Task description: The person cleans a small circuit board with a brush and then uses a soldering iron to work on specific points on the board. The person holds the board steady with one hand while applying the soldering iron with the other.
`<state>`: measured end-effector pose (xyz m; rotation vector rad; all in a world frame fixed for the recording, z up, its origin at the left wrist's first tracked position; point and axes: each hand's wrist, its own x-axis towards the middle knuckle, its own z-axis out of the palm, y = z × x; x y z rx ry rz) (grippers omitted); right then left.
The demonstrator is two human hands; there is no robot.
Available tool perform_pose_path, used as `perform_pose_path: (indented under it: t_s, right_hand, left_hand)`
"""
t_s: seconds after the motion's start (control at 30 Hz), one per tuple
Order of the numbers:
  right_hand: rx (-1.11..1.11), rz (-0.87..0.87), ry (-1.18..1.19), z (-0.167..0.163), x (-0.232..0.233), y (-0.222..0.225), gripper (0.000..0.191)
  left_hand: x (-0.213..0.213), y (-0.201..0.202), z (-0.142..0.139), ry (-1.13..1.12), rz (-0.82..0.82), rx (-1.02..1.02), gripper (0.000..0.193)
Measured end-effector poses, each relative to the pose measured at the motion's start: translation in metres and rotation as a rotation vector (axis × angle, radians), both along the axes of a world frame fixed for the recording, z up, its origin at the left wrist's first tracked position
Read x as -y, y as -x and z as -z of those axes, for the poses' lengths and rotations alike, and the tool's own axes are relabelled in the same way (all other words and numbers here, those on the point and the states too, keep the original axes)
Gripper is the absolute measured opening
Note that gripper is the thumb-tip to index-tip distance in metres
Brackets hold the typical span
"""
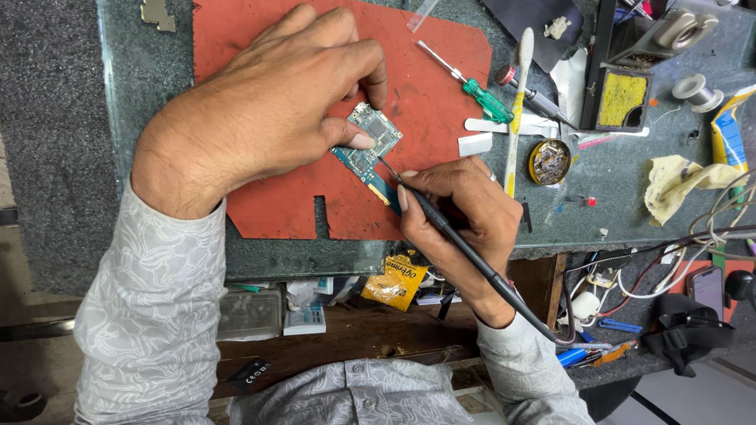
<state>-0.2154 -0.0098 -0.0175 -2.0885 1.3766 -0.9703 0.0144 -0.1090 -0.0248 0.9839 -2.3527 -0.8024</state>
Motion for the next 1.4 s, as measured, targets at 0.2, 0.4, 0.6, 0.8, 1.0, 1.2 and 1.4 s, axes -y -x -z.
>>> perform_pose_path:
  t_s: [0.2, 0.4, 0.6, 0.8, 1.0, 1.2, 1.4]
  right_hand:
    - [0.004, -0.009, 0.004, -0.0006, 0.0003, -0.0011, 0.015]
    - [0.003, -0.006, 0.002, -0.0010, 0.0004, -0.0015, 0.015]
    - [-0.008, 0.024, -0.006, -0.0016, -0.0007, -0.0017, 0.014]
    - [0.001, 0.010, -0.001, -0.0010, 0.0001, -0.0008, 0.015]
    - [-0.004, 0.019, 0.001, -0.0006, 0.0003, -0.0008, 0.014]
    - [0.010, 0.037, 0.001, -0.0003, 0.0002, -0.0004, 0.014]
    - [0.015, 0.053, 0.000, 0.0002, 0.0003, -0.0003, 0.014]
  left_hand:
    - [0.0006, 0.0000, 0.0002, -0.028, -0.013, 0.013, 0.034]
    - [-0.0005, 0.0007, 0.0009, 0.009, -0.015, 0.007, 0.034]
    - [-0.0001, -0.0004, -0.0003, -0.002, -0.011, 0.001, 0.034]
    - [0.0002, 0.0006, -0.0013, -0.012, -0.012, 0.007, 0.034]
    - [0.0000, 0.0000, -0.0013, 0.004, -0.010, 0.000, 0.033]
    - [0.0002, -0.0002, 0.0003, 0.012, -0.015, 0.020, 0.032]
    - [-0.0006, 0.0016, 0.0013, 0.020, -0.028, 0.029, 0.033]
